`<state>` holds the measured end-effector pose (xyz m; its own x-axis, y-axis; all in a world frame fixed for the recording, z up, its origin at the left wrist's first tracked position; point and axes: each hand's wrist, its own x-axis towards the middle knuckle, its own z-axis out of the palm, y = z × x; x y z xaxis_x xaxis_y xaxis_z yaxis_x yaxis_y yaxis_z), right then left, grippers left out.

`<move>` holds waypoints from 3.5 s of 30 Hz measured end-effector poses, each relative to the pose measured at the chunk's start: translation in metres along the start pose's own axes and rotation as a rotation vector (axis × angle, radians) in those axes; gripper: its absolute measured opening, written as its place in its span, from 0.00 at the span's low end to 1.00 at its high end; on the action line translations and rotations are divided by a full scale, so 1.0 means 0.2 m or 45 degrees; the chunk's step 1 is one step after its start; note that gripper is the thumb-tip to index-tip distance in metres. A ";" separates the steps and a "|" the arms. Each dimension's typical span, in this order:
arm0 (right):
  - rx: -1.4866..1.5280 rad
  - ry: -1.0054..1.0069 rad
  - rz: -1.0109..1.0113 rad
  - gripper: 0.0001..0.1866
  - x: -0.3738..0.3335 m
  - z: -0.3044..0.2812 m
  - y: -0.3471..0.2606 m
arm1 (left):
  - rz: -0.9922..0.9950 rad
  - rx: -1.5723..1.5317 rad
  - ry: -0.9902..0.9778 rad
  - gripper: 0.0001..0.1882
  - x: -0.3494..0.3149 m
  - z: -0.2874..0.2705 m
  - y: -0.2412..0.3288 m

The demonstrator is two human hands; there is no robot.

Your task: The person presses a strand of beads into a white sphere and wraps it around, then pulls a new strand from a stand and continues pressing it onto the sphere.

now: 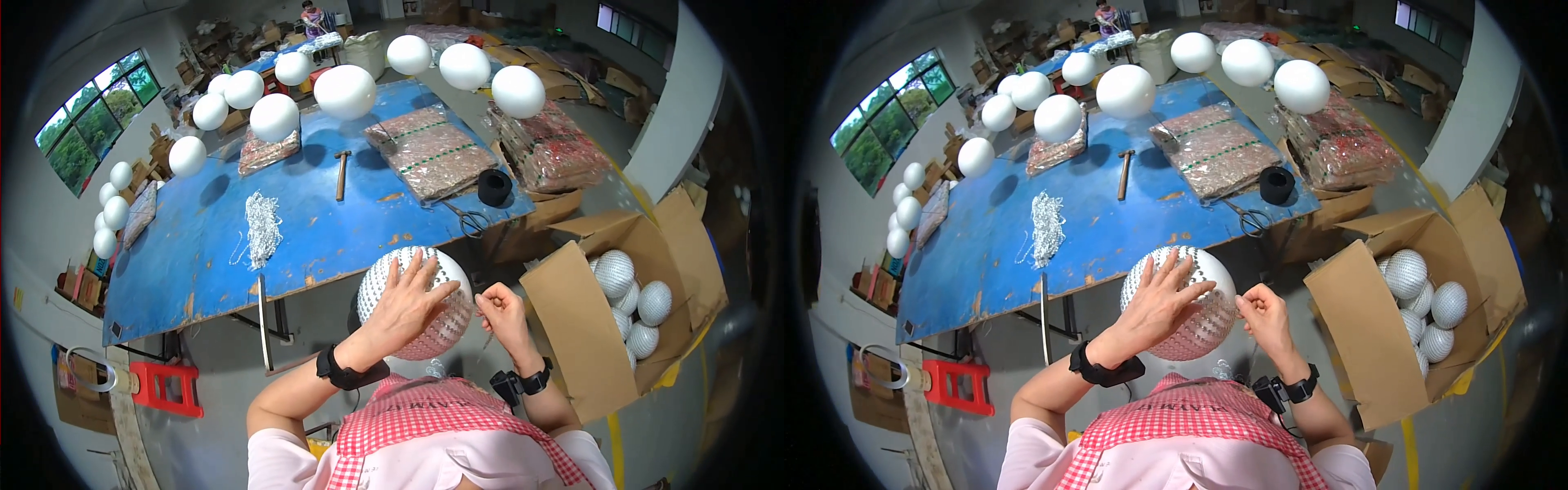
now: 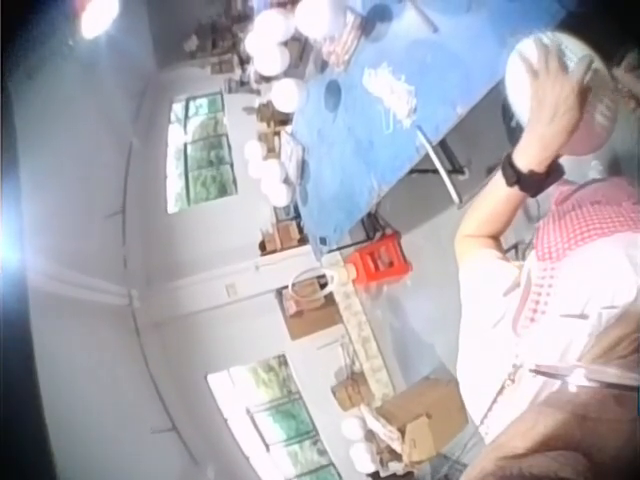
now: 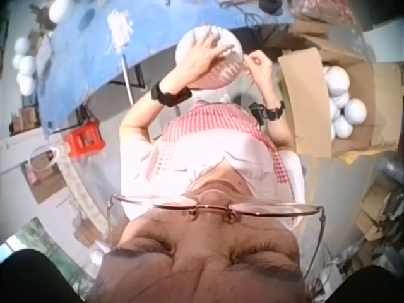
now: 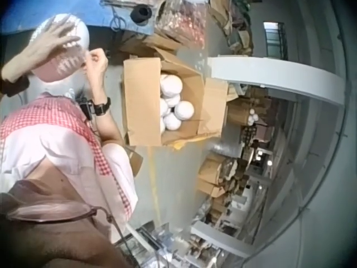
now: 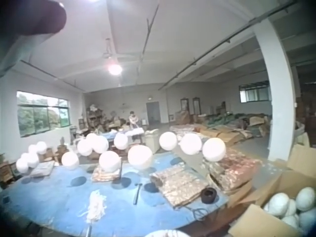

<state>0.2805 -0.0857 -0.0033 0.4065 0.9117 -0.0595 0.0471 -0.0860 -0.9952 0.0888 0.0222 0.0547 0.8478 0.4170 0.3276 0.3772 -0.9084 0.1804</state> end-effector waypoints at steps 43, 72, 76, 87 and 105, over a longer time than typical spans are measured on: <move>0.263 -0.569 0.190 0.07 0.17 -0.24 0.13 | -0.428 0.005 0.011 0.28 0.03 0.06 0.36; 0.262 -0.779 0.144 0.08 0.14 -0.33 0.14 | -0.400 0.226 -0.012 0.26 0.08 0.11 0.30; 0.293 -0.717 0.047 0.07 0.07 -0.34 0.03 | -0.450 0.148 -0.007 0.25 0.09 0.11 0.31; 0.239 -0.631 0.111 0.12 0.15 -0.30 0.13 | -0.373 0.161 -0.077 0.26 0.10 0.08 0.26; 0.393 -0.772 0.274 0.11 0.18 -0.25 0.10 | -0.376 0.169 -0.227 0.27 0.10 0.12 0.24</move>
<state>0.3425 -0.0747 -0.0223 -0.2056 0.9579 -0.2006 -0.2743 -0.2531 -0.9277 0.1320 -0.0144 0.0483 0.7421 0.6610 0.1107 0.6507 -0.7502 0.1172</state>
